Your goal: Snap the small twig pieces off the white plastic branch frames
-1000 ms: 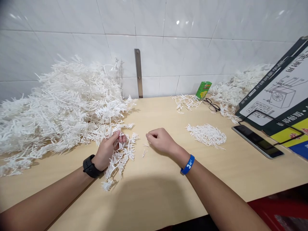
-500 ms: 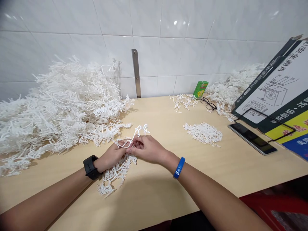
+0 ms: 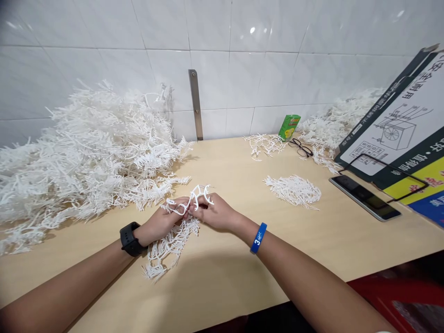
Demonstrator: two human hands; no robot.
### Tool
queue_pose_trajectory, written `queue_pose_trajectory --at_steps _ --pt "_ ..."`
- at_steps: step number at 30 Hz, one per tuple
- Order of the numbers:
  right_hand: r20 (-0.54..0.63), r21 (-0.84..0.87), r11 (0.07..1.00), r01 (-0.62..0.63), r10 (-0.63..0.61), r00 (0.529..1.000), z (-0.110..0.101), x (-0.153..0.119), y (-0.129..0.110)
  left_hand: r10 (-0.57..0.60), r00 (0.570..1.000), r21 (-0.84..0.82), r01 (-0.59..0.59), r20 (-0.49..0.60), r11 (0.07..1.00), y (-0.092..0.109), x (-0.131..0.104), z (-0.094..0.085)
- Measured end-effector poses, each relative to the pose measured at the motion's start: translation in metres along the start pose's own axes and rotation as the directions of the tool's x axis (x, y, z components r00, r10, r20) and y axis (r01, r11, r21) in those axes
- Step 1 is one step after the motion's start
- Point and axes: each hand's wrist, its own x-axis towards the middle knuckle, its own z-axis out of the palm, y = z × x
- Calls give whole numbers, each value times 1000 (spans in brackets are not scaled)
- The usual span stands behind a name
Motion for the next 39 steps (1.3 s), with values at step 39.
queue_pose_trajectory --at_steps 39 --pt "-241 -542 837 -75 -70 968 -23 -5 10 -305 686 -360 67 -661 931 -6 4 -11"
